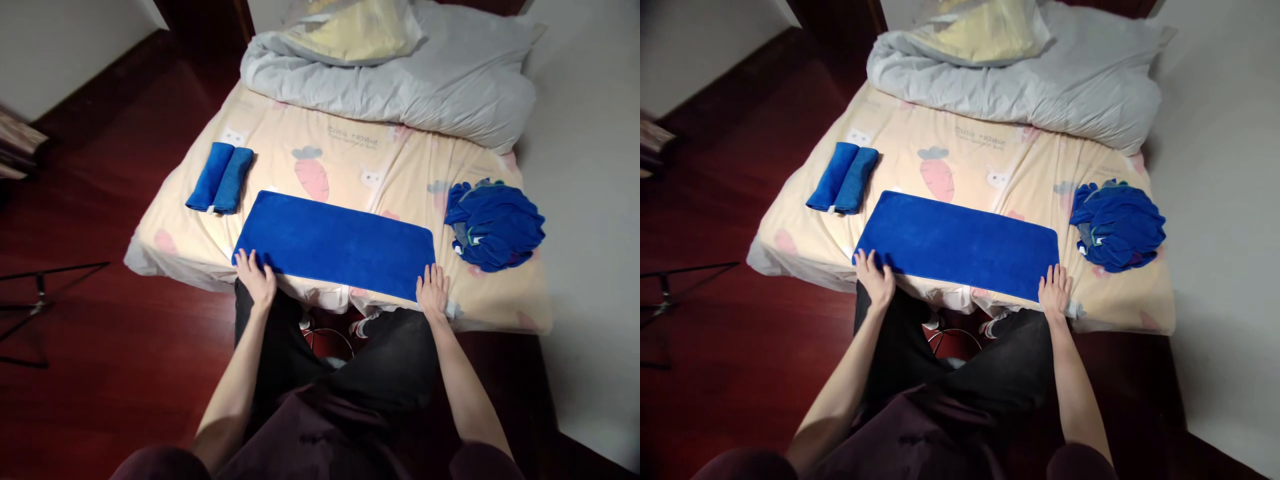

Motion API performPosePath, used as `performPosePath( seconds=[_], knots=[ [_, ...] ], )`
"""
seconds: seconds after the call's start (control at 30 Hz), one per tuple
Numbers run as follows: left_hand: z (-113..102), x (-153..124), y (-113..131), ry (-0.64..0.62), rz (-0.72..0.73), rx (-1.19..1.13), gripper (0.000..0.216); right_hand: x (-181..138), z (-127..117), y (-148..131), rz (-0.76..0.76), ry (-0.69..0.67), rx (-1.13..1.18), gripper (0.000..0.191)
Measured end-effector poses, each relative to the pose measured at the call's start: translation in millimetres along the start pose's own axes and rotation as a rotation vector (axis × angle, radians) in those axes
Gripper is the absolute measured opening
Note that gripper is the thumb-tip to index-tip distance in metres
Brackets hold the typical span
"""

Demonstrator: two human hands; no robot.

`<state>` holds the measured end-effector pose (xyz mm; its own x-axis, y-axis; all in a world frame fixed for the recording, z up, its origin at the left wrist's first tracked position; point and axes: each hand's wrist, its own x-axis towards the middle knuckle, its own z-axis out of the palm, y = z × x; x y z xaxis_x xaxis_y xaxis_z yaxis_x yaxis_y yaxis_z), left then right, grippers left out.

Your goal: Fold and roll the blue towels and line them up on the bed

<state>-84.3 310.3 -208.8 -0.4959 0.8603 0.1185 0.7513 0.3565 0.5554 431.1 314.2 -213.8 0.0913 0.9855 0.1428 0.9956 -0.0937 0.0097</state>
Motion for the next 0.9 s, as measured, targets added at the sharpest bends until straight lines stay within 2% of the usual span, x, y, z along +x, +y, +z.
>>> performPosePath(
  seconds=[0.03,0.07,0.17,0.23,0.27,0.37,0.43,0.5,0.57,0.7,0.9],
  knots=[
    [5,-20,14,-0.020,0.008,-0.039,0.064,0,-3,-3,-0.018,0.004,-0.012,0.060],
    [10,-42,29,-0.103,0.022,-0.110,0.063,1,-6,-6,-0.042,0.002,-0.021,0.059],
    [28,-105,78,-0.526,-0.014,-0.477,0.064,3,-14,-14,-0.137,-0.027,-0.044,0.058],
    [37,-134,107,-0.710,-0.163,-0.811,0.062,4,-17,-18,-0.185,-0.045,-0.052,0.060],
    [39,-143,119,-0.742,-0.268,-0.979,0.061,5,-18,-21,-0.196,-0.049,-0.051,0.061],
    [39,-149,141,-0.701,-0.622,-1.379,0.053,5,-19,-26,-0.193,-0.044,-0.028,0.062],
    [33,-144,146,-0.657,-0.824,-1.517,0.041,5,-21,-29,-0.185,-0.032,-0.003,0.061],
    [27,-137,148,-0.636,-0.964,-1.581,0.026,7,-24,-33,-0.178,-0.016,0.023,0.059],
    [22,-133,148,-0.626,-1.044,-1.618,0.016,13,-29,-38,-0.170,0.004,0.051,0.056],
    [18,-130,152,-0.613,-1.107,-1.662,0.014,39,-44,-58,-0.196,0.035,0.122,0.054],
    [30,-127,159,-0.587,-1.193,-1.718,0.012,109,-77,-115,-0.273,0.033,0.226,0.051]
  ],
)
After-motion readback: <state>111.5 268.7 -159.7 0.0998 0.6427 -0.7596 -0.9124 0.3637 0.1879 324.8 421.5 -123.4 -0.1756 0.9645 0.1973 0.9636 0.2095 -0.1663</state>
